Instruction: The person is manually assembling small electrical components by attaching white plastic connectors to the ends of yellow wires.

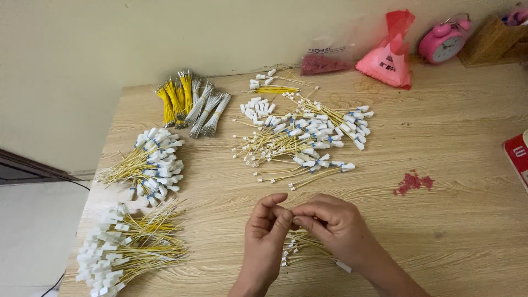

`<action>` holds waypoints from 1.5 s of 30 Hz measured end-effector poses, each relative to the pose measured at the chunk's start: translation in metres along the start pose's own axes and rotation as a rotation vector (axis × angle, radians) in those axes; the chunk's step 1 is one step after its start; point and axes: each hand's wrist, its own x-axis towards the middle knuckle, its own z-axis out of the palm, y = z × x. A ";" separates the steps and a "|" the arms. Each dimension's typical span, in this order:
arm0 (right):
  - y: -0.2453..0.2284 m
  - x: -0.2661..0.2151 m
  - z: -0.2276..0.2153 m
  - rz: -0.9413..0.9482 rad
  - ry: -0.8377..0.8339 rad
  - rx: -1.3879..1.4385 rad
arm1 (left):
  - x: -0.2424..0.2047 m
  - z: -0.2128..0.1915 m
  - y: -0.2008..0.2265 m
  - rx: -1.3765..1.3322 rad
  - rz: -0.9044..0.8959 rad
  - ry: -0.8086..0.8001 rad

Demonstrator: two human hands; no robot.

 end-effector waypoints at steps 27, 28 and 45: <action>0.020 -0.002 0.004 -0.085 0.019 0.084 | -0.001 -0.001 0.002 0.106 0.032 -0.021; 0.019 -0.002 0.003 -0.084 0.021 0.083 | 0.000 -0.002 0.003 0.106 0.031 -0.023; 0.025 -0.002 0.022 0.108 -0.076 0.035 | -0.004 -0.027 -0.007 0.274 -0.047 0.027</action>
